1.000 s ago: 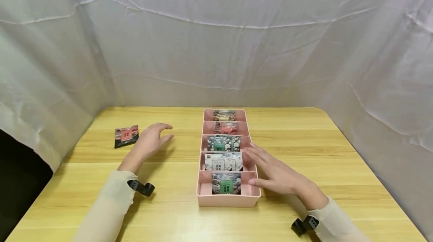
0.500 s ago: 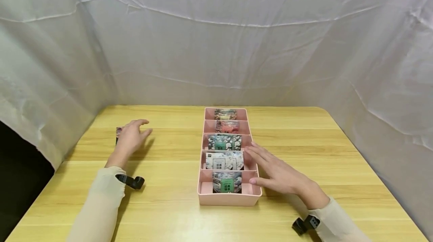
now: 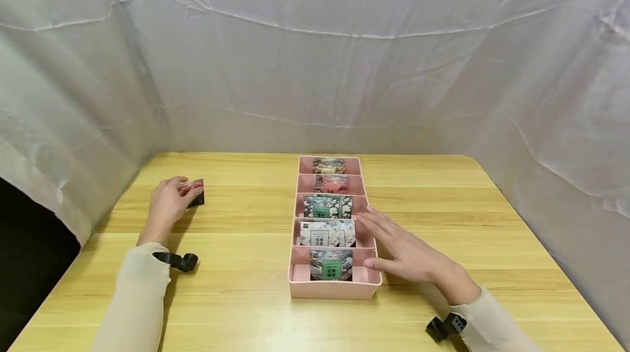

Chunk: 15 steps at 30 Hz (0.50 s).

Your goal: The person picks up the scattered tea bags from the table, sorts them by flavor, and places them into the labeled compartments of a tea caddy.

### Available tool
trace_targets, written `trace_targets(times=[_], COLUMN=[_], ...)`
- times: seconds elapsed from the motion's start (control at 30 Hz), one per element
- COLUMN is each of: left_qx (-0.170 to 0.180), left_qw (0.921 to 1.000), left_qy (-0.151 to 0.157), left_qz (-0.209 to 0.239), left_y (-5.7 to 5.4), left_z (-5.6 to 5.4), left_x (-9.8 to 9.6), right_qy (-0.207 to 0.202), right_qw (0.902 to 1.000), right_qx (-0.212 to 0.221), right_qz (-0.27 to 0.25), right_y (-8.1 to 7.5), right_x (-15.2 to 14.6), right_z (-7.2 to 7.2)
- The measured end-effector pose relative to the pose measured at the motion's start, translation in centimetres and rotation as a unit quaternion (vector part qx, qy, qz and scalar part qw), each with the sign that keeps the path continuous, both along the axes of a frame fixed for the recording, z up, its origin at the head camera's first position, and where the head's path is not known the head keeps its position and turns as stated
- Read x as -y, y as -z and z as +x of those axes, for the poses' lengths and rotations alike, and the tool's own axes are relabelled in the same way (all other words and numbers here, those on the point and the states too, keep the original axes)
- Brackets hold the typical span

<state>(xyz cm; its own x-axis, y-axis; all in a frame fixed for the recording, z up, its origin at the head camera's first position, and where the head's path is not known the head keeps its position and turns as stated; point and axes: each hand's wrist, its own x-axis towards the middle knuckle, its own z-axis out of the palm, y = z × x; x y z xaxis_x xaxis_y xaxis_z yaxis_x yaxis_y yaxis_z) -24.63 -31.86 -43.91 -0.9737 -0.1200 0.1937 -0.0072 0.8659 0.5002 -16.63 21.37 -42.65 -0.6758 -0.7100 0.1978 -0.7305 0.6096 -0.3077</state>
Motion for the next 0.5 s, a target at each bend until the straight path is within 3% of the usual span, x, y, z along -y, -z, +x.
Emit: trace_targets(times=[0.2, 0.4, 0.5], left_qx=[0.022, 0.078, 0.089], left_qw=[0.9997, 0.9966, 0.9956], left_qy=[-0.013, -0.017, -0.018], left_qz=[0.000, 0.022, 0.026], left_y=[0.3, 0.6, 0.7], left_z=[0.2, 0.3, 0.2], left_x=[1.0, 1.4, 1.5], right_qy=[0.003, 0.002, 0.000], right_qw=[1.0000, 1.0000, 1.0000], right_qx=[0.005, 0.003, 0.002], right_qz=[0.002, -0.002, -0.002], right_y=[-0.1, -0.1, -0.1], right_x=[0.0, 0.0, 0.0], right_z=[0.1, 0.1, 0.1])
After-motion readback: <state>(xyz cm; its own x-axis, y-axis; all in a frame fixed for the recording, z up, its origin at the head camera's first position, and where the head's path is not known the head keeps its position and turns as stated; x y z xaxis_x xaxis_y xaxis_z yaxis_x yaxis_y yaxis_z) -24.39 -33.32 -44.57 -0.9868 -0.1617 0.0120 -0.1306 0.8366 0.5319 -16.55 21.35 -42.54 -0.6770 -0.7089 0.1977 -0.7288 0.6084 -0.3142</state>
